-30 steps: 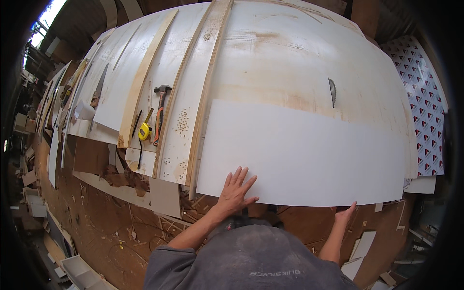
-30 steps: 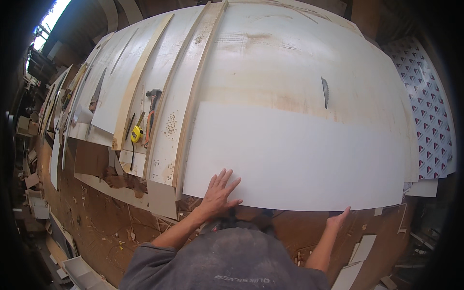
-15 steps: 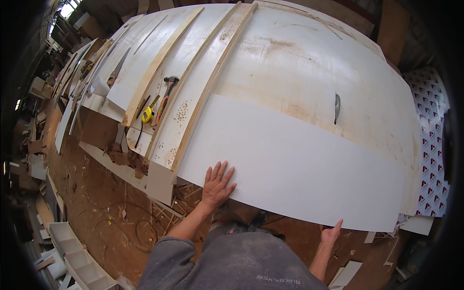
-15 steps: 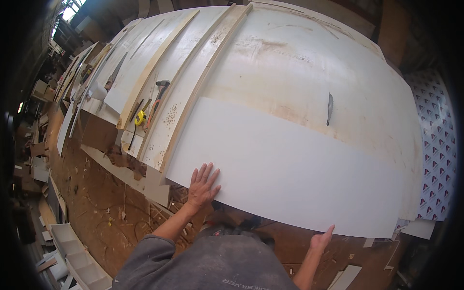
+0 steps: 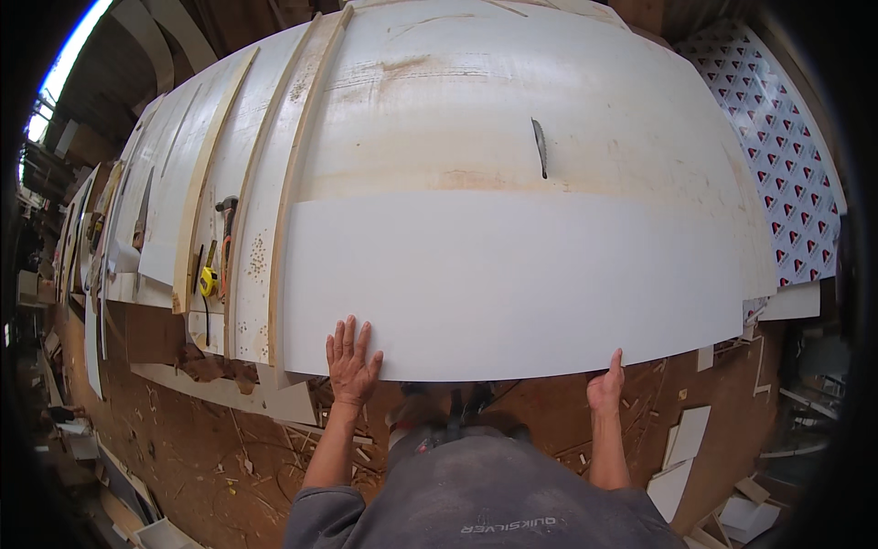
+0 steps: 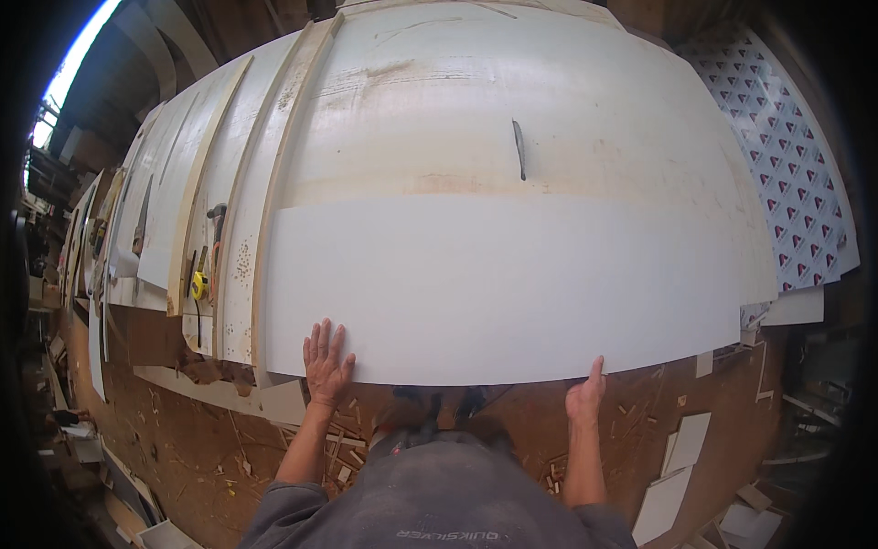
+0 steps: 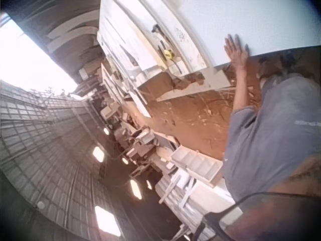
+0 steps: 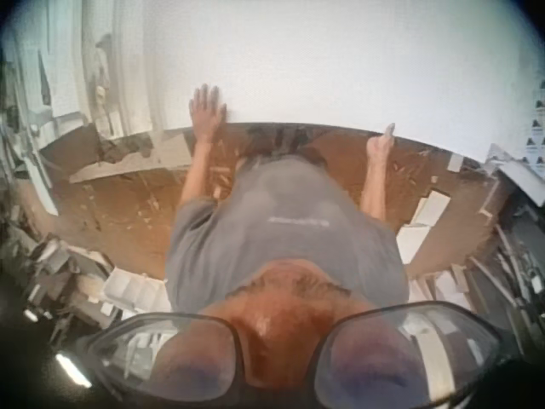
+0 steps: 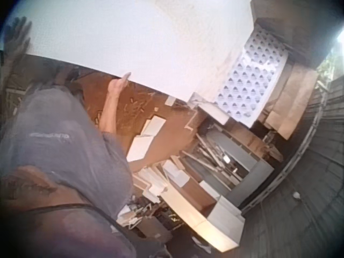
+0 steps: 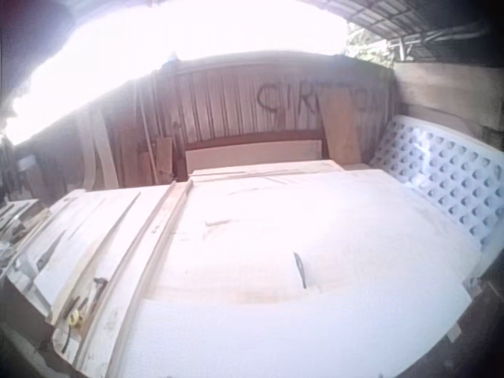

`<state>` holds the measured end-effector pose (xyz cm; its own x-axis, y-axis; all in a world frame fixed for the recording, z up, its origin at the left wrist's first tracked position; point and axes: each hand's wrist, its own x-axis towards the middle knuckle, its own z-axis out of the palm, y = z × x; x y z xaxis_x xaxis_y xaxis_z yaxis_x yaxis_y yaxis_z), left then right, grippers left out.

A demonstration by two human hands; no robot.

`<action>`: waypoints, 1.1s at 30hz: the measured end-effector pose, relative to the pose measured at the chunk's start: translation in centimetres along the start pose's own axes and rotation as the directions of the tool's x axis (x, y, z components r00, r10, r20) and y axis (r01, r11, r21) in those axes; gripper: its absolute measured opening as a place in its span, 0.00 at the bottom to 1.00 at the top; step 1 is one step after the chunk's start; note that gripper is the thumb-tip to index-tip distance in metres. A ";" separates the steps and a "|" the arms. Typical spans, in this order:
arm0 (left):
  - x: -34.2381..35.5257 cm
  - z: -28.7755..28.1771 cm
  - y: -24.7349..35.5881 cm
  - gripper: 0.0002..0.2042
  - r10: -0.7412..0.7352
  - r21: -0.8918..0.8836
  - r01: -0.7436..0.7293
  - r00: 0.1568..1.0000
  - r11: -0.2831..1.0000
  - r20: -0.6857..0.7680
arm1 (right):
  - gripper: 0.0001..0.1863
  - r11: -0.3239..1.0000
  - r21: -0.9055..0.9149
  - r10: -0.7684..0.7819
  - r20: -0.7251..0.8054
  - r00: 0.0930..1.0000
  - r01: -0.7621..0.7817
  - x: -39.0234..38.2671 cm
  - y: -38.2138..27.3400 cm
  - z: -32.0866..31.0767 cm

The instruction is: The person measures wooden panels and boards using a tape measure, marks them with a pencil, and hammers a wood piece into place on a larger curved structure.

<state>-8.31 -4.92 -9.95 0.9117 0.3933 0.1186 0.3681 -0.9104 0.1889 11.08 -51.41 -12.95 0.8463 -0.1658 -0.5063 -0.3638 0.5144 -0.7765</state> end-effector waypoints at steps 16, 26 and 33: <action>-7.2 -5.9 -7.8 0.23 -0.405 -0.379 0.366 0.914 0.850 -0.026 | 0.28 0.998 0.009 -0.064 -0.280 0.958 0.069 5.2 -1.9 -5.3; -11.4 -3.2 -6.1 0.22 -0.582 -0.893 0.445 0.743 0.062 0.330 | 0.29 0.967 -0.246 -0.134 -0.247 0.960 0.072 8.8 -5.2 -8.9; -11.5 -11.2 -5.2 0.19 -0.509 -0.924 0.374 0.782 -0.080 0.360 | 0.32 0.929 -0.354 -0.183 -0.193 0.964 0.105 5.1 -5.9 -7.2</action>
<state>-22.70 -3.28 -1.36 0.5912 0.7244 -0.3547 0.1431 0.3386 0.9300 14.68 -61.38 -13.64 0.8072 -0.4161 -0.4186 -0.3870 0.1623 -0.9077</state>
